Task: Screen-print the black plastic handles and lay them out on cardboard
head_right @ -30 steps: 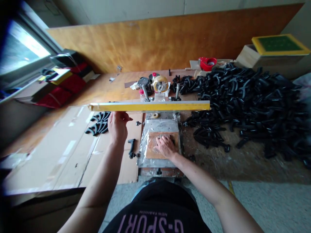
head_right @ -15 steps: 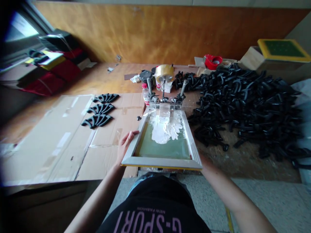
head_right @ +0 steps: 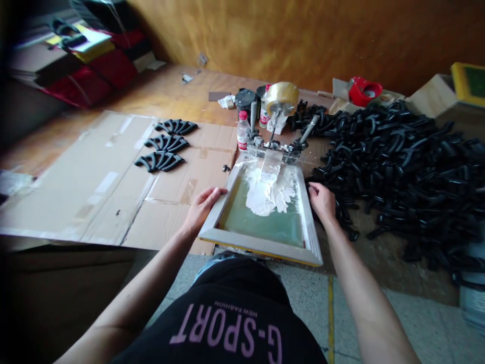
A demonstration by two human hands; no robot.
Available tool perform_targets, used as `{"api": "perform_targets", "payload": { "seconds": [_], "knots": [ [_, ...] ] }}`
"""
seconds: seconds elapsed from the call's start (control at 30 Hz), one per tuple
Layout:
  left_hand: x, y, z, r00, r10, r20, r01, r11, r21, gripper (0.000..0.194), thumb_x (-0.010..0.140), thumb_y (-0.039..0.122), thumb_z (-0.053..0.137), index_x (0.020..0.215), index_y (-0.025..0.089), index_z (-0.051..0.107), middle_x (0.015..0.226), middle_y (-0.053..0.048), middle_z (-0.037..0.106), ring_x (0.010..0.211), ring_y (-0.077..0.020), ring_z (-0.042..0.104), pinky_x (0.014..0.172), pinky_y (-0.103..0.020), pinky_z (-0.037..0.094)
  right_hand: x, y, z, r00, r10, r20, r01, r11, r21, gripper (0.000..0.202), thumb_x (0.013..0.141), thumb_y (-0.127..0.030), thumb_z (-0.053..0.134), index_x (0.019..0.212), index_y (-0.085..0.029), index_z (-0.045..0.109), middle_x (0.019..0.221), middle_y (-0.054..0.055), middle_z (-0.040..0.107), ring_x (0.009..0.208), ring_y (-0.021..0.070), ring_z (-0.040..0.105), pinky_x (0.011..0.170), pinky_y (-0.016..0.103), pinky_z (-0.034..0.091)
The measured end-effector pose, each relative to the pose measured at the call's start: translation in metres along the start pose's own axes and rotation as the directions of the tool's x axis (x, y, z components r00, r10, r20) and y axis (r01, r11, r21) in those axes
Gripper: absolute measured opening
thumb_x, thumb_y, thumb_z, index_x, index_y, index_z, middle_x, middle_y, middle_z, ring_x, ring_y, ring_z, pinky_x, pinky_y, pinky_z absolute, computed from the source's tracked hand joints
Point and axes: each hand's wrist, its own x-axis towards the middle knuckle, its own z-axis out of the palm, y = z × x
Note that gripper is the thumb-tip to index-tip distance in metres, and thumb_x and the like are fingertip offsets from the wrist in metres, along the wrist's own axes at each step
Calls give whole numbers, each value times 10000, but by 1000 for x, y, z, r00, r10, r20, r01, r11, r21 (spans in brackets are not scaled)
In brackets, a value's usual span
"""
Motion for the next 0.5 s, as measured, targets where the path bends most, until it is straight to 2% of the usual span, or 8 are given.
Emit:
{"api": "perform_targets", "payload": {
  "seconds": [0.03,0.1,0.17,0.2,0.27,0.33,0.4,0.5],
  "knots": [
    [-3,-15,-1,999,-47,20,47,999,17,446,848,512,571,1117,173,679,773,-16,637,654,-120,541,580,-211,419,9,-6,-2,999,-21,-39,20,1000,-19,331,936,-327,497,1202,-165,609,1193,160,613,1065,281,592,880,420,497],
    [-6,-44,-2,994,-101,33,99,993,62,549,837,476,590,1311,200,566,736,4,616,610,-116,521,554,-210,408,24,-29,5,988,-133,-80,126,988,-93,524,851,-338,630,1330,-163,512,1350,170,499,1205,326,502,964,479,454],
    [-4,-68,-1,992,-129,8,127,982,139,628,828,437,601,1403,218,476,692,25,587,573,-108,499,546,-208,401,35,-59,21,966,-260,-14,253,951,-176,665,774,-322,725,1368,-169,465,1394,169,439,1250,342,448,1000,494,420],
    [-2,-76,0,990,-137,-11,137,974,183,635,824,423,602,1411,218,469,674,31,575,558,-104,489,544,-207,397,37,-73,30,956,-287,56,293,935,-200,633,767,-302,734,1335,-167,490,1348,166,476,1217,332,470,981,472,429],
    [3,-87,1,989,-141,-36,145,954,261,616,823,409,595,1398,218,487,659,33,573,553,-104,488,543,-206,392,31,-92,46,935,-285,212,330,917,-223,423,798,-263,700,1189,-162,575,1162,139,589,1075,286,545,893,398,460],
    [6,-93,0,990,-134,-34,138,938,317,597,829,417,582,1389,229,497,684,24,601,581,-113,514,552,-209,395,15,-97,53,895,-292,336,381,894,-236,179,849,-219,627,1019,-162,620,978,103,637,943,243,572,803,336,454],
    [7,-97,-1,991,-132,-19,130,927,353,578,840,439,562,1381,244,505,724,13,628,618,-125,542,565,-215,403,-7,-92,51,827,-377,418,496,839,-224,101,888,-154,536,925,-166,629,903,86,646,895,219,565,749,304,425],
    [7,-102,-3,991,-137,-14,132,920,368,560,852,466,540,1366,245,517,783,0,649,668,-137,568,592,-226,419,-30,-81,36,655,-560,508,693,713,-107,207,888,-68,460,891,-174,638,903,66,654,879,196,551,698,280,389]
  ]
}}
